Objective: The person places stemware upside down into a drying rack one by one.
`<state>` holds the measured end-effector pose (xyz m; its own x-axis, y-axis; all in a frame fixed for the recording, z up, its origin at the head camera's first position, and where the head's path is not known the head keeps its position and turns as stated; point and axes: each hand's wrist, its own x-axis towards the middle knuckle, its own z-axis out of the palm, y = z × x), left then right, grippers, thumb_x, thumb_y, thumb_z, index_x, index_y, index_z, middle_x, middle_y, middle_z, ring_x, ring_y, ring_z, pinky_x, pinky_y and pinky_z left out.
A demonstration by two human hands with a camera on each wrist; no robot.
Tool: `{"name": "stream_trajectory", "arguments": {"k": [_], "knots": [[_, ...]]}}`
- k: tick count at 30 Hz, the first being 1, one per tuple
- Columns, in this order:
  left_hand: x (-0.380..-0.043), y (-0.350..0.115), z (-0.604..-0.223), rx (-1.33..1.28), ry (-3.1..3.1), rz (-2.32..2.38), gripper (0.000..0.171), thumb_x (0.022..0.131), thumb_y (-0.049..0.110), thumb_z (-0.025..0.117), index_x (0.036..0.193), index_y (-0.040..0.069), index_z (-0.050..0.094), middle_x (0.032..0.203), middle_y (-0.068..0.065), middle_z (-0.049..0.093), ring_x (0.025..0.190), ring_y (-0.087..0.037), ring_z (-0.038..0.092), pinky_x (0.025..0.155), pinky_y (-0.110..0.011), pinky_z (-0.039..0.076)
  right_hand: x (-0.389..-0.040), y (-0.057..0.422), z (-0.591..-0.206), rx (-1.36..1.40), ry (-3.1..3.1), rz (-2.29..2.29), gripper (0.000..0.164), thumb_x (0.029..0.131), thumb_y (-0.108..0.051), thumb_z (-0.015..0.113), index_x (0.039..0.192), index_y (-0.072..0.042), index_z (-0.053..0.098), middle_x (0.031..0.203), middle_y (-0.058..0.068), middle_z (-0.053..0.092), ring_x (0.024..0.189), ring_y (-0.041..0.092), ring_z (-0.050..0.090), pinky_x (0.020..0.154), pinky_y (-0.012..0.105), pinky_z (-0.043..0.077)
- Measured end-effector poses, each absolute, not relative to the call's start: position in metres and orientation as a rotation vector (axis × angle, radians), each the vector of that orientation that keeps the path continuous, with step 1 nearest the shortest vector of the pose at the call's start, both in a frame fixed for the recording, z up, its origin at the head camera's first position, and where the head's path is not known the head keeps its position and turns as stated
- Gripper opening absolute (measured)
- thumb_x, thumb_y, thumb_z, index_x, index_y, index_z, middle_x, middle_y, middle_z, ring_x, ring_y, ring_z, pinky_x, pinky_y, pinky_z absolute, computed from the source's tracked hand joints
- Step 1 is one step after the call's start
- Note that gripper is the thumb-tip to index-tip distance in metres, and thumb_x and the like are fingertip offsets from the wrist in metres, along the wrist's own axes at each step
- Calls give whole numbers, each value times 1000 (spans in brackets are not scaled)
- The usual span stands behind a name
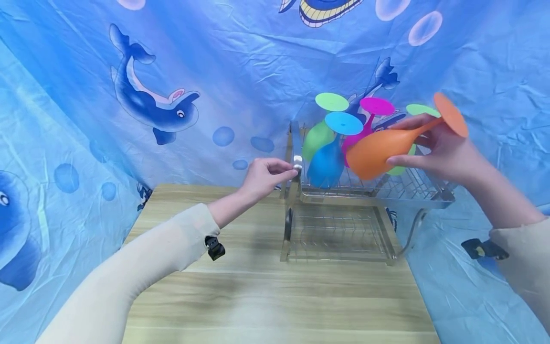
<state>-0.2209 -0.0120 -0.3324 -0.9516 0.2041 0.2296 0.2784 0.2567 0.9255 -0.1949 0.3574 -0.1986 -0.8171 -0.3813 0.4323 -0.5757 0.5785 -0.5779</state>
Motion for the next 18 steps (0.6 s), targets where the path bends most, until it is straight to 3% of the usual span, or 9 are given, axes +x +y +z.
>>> {"name": "stream_trajectory", "arguments": {"k": [6,18], "knots": [[-220,-13,-333,-490,-2438,-1792,20,95,25,85,108,10,84,98,0,81,88,-11,75,77,-25,62,-216,371,-198,733,-2623,998,54,81,13,86,131,4,68,115,-20,68,105,-7,64,84,1,48],[-220,-13,-333,-483,-2431,-1791,20,94,25,86,107,10,84,97,0,81,86,-11,75,76,-25,62,-245,368,-213,896,-2661,951,49,75,15,90,120,4,72,108,-16,73,98,-4,69,80,5,54]]}}
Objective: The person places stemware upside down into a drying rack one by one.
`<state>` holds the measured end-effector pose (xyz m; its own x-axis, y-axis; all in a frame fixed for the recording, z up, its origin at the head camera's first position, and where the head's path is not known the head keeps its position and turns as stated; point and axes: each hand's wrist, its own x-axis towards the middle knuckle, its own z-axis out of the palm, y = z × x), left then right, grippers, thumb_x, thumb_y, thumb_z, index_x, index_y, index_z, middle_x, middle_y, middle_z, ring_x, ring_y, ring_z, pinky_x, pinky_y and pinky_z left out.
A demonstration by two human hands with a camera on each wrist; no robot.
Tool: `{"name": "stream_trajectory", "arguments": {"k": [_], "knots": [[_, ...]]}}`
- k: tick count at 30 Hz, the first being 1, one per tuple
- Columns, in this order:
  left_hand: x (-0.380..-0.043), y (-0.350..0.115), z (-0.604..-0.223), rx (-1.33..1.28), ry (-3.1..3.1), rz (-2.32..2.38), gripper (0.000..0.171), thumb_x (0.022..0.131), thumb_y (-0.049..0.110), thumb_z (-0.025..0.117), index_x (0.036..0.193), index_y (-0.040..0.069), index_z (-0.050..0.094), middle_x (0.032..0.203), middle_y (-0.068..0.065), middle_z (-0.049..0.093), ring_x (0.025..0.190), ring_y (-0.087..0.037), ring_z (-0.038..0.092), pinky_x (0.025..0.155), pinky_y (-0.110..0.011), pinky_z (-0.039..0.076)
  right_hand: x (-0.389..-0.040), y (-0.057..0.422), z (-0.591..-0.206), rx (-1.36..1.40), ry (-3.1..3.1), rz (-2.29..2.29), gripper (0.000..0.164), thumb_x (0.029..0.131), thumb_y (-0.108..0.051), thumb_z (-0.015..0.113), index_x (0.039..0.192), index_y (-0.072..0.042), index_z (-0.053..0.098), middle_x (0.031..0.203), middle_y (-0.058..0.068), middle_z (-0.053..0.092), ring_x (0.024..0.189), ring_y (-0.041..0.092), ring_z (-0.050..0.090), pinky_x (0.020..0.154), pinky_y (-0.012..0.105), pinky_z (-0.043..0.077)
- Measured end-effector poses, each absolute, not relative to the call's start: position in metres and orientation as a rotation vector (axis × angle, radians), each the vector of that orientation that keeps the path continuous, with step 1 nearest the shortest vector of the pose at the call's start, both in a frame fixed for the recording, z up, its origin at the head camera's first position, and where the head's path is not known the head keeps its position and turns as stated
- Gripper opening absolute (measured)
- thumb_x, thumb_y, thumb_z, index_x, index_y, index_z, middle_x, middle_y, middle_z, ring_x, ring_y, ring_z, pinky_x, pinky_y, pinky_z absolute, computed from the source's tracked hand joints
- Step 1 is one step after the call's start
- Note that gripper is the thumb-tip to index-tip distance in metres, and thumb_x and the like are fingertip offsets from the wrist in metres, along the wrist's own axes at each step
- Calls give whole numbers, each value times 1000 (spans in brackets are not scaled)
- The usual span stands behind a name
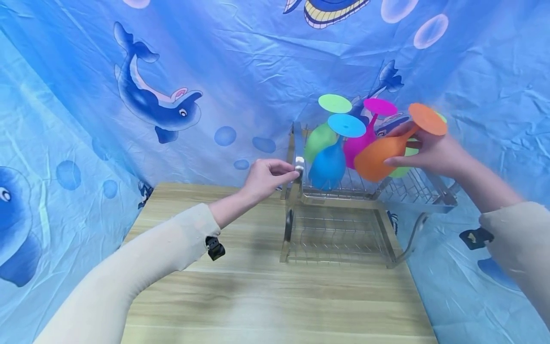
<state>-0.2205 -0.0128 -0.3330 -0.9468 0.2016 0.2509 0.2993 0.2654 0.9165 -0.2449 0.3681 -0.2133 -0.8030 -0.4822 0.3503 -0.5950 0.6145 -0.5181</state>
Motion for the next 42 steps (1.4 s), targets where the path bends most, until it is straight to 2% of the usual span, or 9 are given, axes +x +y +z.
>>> {"name": "stream_trajectory", "arguments": {"k": [15,19,23,27,32,35,39,41,42], "knots": [[-219,-12,-336,-469,-2446,-1812,18,94,25,86,107,12,84,96,2,81,86,-10,75,75,-26,62,-248,355,-242,920,-2725,976,56,74,14,91,124,1,70,111,-6,72,100,-2,68,80,8,56],[-218,-13,-336,-470,-2443,-1818,18,94,25,86,107,12,84,96,2,81,86,-11,75,75,-26,62,-250,351,-246,965,-2699,990,58,73,16,91,125,2,68,113,0,72,103,0,68,83,9,56],[-218,-13,-335,-472,-2449,-1805,18,94,26,86,107,12,84,96,3,81,86,-10,75,75,-25,62,-251,349,-250,971,-2700,1008,57,75,15,90,125,2,66,115,-1,71,105,-1,67,85,8,55],[-217,-13,-335,-482,-2450,-1795,18,95,26,85,107,12,84,96,3,81,86,-10,75,75,-25,62,-250,348,-253,927,-2737,1001,61,77,10,91,130,0,63,119,-3,68,108,-5,65,86,5,52],[-217,-13,-333,-473,-2453,-1794,19,94,25,86,107,12,84,96,2,81,86,-11,75,76,-25,62,-245,347,-251,843,-2811,977,68,82,3,90,142,-2,57,128,6,65,111,-9,61,88,3,49],[-218,-14,-333,-477,-2454,-1783,19,95,26,85,107,12,84,96,2,81,86,-11,75,76,-25,61,-241,348,-247,733,-2914,943,71,88,-6,89,149,-3,52,139,15,62,128,14,64,87,0,46],[-219,-15,-332,-510,-2450,-1768,20,95,27,85,108,12,84,97,2,81,87,-10,75,77,-25,62,-235,356,-239,581,-3036,875,78,93,-21,87,157,-4,45,152,26,53,140,53,50,80,-2,43],[-220,-18,-331,-538,-2452,-1765,23,94,29,85,110,12,84,99,2,81,87,-10,76,78,-25,62,-230,361,-238,535,-3051,858,79,95,-26,85,158,-3,44,156,28,50,142,54,48,79,-2,43],[-221,-21,-331,-552,-2454,-1763,24,94,30,86,111,12,84,100,2,81,88,-10,76,79,-25,62,-228,365,-237,526,-3041,851,78,95,-27,85,158,-3,45,156,28,50,142,48,51,79,-2,44]]}}
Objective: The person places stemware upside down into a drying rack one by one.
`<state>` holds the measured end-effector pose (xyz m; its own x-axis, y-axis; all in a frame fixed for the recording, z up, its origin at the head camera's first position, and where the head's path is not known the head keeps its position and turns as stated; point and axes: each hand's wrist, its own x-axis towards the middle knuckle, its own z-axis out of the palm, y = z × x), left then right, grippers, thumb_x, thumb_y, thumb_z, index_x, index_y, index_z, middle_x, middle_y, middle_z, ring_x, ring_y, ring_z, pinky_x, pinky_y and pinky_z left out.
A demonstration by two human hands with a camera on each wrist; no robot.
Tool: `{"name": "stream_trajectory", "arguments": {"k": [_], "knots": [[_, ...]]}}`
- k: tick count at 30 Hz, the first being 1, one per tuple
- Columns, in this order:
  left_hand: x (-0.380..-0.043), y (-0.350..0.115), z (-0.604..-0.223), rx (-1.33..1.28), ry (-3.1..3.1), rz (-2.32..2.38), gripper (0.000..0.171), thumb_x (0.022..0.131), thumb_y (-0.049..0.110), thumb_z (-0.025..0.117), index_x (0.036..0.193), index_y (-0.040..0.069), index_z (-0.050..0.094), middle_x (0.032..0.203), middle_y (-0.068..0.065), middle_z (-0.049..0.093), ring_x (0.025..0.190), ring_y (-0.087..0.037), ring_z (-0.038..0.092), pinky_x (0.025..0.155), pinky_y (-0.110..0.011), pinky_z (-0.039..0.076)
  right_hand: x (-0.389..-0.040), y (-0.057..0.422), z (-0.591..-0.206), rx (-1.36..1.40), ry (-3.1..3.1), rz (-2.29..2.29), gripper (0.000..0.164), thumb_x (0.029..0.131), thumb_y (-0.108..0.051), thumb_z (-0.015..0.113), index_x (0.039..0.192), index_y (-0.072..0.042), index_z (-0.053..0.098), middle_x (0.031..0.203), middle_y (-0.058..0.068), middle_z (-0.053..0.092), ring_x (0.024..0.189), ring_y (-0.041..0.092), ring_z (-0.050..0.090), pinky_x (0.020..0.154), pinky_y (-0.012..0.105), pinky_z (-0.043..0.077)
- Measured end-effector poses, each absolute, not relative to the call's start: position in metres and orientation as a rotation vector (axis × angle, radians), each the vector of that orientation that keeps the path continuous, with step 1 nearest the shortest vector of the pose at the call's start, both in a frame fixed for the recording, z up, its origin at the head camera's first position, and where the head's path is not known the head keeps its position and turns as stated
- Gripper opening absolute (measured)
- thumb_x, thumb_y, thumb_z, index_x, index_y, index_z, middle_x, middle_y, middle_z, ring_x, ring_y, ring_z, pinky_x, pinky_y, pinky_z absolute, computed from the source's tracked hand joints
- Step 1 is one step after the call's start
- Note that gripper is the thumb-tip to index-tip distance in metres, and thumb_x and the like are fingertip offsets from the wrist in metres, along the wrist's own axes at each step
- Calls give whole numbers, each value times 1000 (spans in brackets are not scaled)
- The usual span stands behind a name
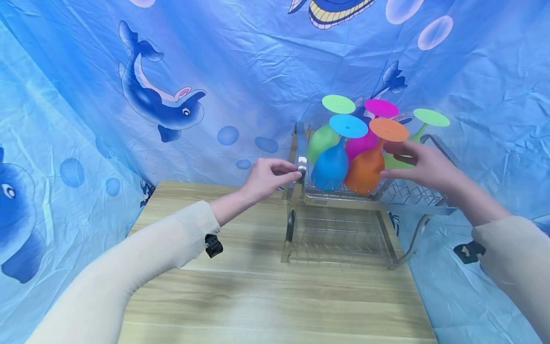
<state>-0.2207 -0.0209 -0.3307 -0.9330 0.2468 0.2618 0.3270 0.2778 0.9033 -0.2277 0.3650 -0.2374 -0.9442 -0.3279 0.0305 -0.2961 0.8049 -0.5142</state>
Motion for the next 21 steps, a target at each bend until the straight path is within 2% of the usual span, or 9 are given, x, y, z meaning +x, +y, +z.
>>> {"name": "stream_trajectory", "arguments": {"k": [2,4,6,9,11,15,17,19,21], "knots": [[-222,-27,-328,-572,-2466,-1747,28,94,31,86,114,13,83,102,3,81,90,-9,76,81,-26,62,-222,373,-239,-495,2960,-829,74,96,-28,83,157,-4,47,156,26,51,140,26,57,80,-3,43],[-223,-37,-324,-578,-2490,-1708,31,93,33,86,116,13,82,104,4,81,91,-9,76,83,-26,62,-215,381,-241,-480,2992,-856,71,98,-28,81,157,-5,49,156,26,51,133,3,57,81,-4,42],[-222,-51,-319,-568,-2532,-1634,34,93,36,86,119,14,81,107,5,81,93,-9,75,84,-26,62,-206,387,-245,-455,3037,-882,69,100,-29,80,157,-6,49,156,26,51,127,-9,53,83,-5,40],[-218,-76,-310,-586,-2605,-1451,39,94,40,84,124,15,80,113,3,80,99,-12,75,89,-29,62,-185,393,-252,-426,3092,-935,69,101,-26,77,160,-8,46,158,27,48,138,-5,50,85,-6,38],[-213,-95,-306,-603,-2655,-1301,42,95,42,82,126,15,79,119,0,80,104,-16,75,93,-32,61,-168,394,-259,-424,3131,-977,68,102,-23,76,162,-11,45,161,23,47,143,-3,47,88,-5,38],[-202,-140,-301,-603,-2758,-1036,47,98,43,79,132,11,76,129,-7,76,117,-26,73,103,-42,59,-136,391,-276,-543,3205,-1124,63,101,-8,75,159,-10,50,158,-4,53,136,-14,45,97,-3,37],[-196,-163,-302,-557,-2821,-920,49,99,43,77,135,10,74,133,-10,75,122,-29,71,106,-47,57,-122,389,-286,-626,3213,-1207,61,99,1,74,157,-8,53,153,-16,55,134,-14,47,101,-1,38],[-189,-187,-306,-510,-2872,-819,51,100,42,76,138,8,72,135,-13,73,126,-34,69,108,-53,54,-110,387,-295,-695,3189,-1284,62,97,9,73,155,-4,55,150,-20,56,135,-11,49,102,1,40],[-182,-208,-312,-458,-2920,-735,54,101,41,75,141,5,69,138,-17,71,129,-38,66,109,-57,52,-100,386,-304,-744,3157,-1345,63,94,15,71,153,0,55,151,-17,58,137,-8,51,104,3,41]]}}
